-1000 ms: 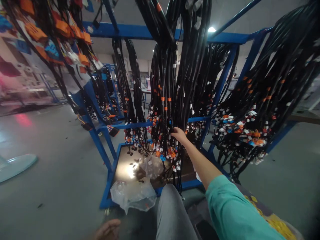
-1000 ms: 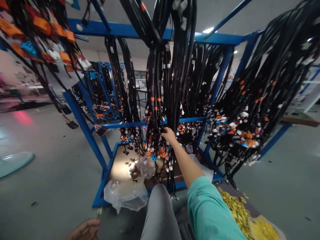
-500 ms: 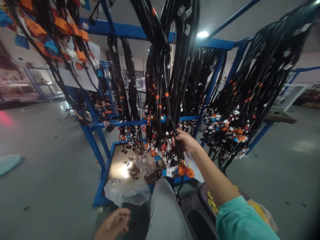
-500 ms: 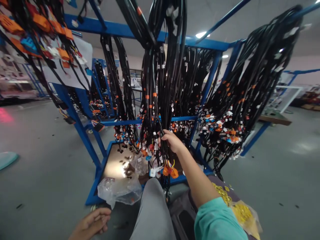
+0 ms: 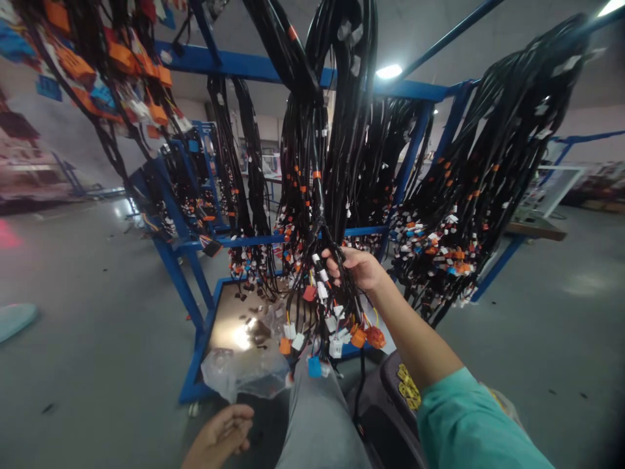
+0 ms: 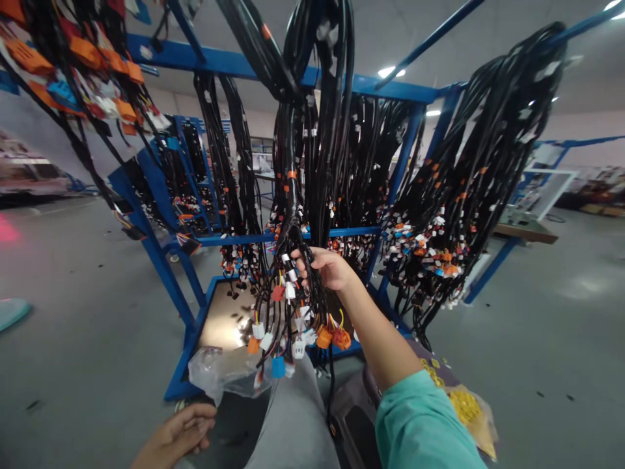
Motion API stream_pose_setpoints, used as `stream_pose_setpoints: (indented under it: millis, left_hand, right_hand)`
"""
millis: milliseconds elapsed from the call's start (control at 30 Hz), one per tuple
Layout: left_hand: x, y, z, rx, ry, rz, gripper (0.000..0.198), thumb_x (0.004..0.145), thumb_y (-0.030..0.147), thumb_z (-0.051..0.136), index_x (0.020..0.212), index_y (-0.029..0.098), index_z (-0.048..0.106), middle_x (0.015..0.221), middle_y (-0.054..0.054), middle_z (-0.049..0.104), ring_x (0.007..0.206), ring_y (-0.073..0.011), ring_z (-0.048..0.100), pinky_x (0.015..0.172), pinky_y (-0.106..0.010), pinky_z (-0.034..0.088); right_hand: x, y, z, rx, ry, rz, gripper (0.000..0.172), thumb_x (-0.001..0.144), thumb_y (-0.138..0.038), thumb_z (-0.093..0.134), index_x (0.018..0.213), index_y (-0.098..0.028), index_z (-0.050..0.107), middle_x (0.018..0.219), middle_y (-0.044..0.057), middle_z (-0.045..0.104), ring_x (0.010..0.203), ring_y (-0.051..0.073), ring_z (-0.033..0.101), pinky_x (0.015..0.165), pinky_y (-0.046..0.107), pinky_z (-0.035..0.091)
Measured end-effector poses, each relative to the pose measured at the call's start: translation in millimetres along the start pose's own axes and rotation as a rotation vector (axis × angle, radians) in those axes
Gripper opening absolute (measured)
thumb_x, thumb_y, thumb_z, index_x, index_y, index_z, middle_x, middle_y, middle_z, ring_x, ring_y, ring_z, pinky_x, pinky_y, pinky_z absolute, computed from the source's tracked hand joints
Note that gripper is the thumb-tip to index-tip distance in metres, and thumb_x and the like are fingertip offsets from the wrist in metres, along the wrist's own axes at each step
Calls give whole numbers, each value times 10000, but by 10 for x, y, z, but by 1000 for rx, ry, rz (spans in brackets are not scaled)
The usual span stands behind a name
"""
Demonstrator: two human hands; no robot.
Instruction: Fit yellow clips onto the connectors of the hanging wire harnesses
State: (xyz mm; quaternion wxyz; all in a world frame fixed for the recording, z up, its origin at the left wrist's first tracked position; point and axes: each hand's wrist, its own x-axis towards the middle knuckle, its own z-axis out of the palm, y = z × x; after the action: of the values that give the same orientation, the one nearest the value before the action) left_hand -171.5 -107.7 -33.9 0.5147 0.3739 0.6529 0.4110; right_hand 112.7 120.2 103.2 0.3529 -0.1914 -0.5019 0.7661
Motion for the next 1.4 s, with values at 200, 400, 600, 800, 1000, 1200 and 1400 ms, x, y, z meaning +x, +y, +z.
stream_pose_setpoints:
  millis: [200, 400, 600, 800, 1000, 1200, 1400]
  left_hand:
    - [-45, 65, -36, 30, -73, -31, 363, 571, 483, 721, 773, 189, 661, 639, -6, 619, 620, -187, 595, 623, -293, 439]
    - [-36, 16, -71, 43, -96, -38, 358, 586, 481, 711, 788, 189, 661, 657, -7, 623, 632, -183, 596, 624, -286, 436]
    - [-30, 29, -84, 35, -123, -69, 382, 557, 485, 731, 783, 186, 659, 667, -11, 634, 643, -188, 602, 627, -289, 446]
    - [-36, 17, -100, 15, -130, -57, 342, 584, 455, 715, 786, 186, 654, 627, 3, 617, 623, -179, 597, 616, -284, 433]
    - [-17, -90, -54, -10, -38, -60, 364, 560, 486, 704, 763, 191, 637, 637, 6, 611, 587, -164, 575, 593, -282, 412]
    - [7, -138, -48, -22, -33, -53, 375, 556, 498, 702, 763, 192, 638, 653, 1, 615, 588, -164, 575, 593, -285, 407]
    - [57, -161, -64, -19, -101, -46, 371, 570, 485, 712, 772, 181, 648, 620, 5, 607, 594, -169, 581, 584, -279, 410]
  right_hand:
    - [91, -139, 198, -161, 168, 62, 237, 794, -364, 531, 832, -138, 591, 446, -67, 428, 326, 76, 379, 320, 203, 346]
    - [193, -180, 283, -379, 385, 105, 301, 852, -323, 423, 668, -138, 574, 377, -13, 481, 280, 109, 414, 302, 231, 365]
    - [256, -213, 252, -402, 426, 134, 247, 762, -262, 416, 594, -149, 557, 350, 14, 493, 268, 124, 414, 304, 237, 344]
    - [267, -177, 272, -282, 340, 132, 335, 819, -232, 336, 617, -136, 585, 346, -2, 460, 272, 113, 389, 308, 230, 354]
    - [282, -119, 283, -256, 333, 104, 505, 943, -396, 298, 671, -114, 616, 372, -14, 469, 280, 95, 410, 309, 210, 370]
    - [285, -130, 328, -255, 333, 44, 466, 947, -297, 309, 657, -100, 616, 363, -12, 473, 262, 94, 396, 294, 210, 368]
    - [275, -133, 368, -156, 252, 94, 511, 970, -376, 257, 758, -93, 626, 394, -11, 494, 283, 104, 426, 298, 214, 377]
